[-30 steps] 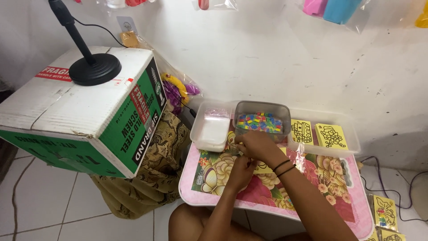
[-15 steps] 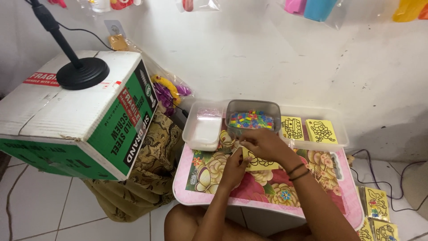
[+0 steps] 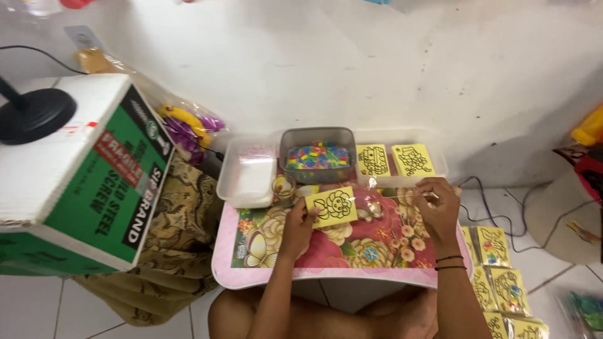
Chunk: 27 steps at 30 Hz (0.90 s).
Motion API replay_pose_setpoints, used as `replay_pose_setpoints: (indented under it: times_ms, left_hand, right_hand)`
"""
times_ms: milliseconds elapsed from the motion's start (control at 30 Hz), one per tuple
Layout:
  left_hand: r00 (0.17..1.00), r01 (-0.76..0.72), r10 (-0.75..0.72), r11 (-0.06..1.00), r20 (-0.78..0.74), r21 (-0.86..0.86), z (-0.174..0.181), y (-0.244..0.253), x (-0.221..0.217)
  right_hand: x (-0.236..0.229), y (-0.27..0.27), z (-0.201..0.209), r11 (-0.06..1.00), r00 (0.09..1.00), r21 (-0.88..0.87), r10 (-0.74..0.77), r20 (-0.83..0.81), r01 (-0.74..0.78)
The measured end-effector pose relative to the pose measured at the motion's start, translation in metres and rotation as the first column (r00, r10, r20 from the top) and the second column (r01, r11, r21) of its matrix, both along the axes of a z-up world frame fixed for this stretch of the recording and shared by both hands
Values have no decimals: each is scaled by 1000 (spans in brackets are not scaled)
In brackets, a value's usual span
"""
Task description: The person places small colored items onto a yellow sticker and then seals the sticker inside a plastic bag.
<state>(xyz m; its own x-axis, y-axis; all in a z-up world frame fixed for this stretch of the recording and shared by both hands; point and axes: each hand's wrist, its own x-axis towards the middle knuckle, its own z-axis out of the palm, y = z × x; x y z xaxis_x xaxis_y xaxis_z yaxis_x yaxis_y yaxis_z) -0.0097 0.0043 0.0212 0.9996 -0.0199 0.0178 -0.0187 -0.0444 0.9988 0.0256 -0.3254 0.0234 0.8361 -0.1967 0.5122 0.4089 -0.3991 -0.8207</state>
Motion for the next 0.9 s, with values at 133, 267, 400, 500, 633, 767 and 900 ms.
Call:
replay_pose_setpoints:
  times_ms: [133,267,400,500,633,767,900]
  left_hand:
    - [1000,5,-5,999,-11,-49,-20,-1,10]
    - [1000,7,-8,999,-21,-43,-21,-2,9]
    - [999,10,-10,1000,-40,-2,-21,-1,10]
    - [997,12,-11,1000,-73,11,-15,-2,7]
    - [996,17,-16,1000,-83,7,-6,-2,4]
    - [997,21,-17,998,-72,52,-12,-3,6]
    - [998,18,-13,997,-66,73,-18,-3,8]
  right_hand:
    - [3,-14,-13,942,990,-314,-84,117,117]
    - [-6,9,7,590,950,-746,-230,210,308]
    - [1,16,2,580,953,-760,-243,182,293]
    - [-2,17,-13,688,960,-682,-269,79,249]
    - [-7,21,-24,717,958,-657,-285,28,232]
    - [-9,19,-29,814,969,-569,-221,-113,119]
    - [-7,15,-34,863,958,-491,-231,-170,121]
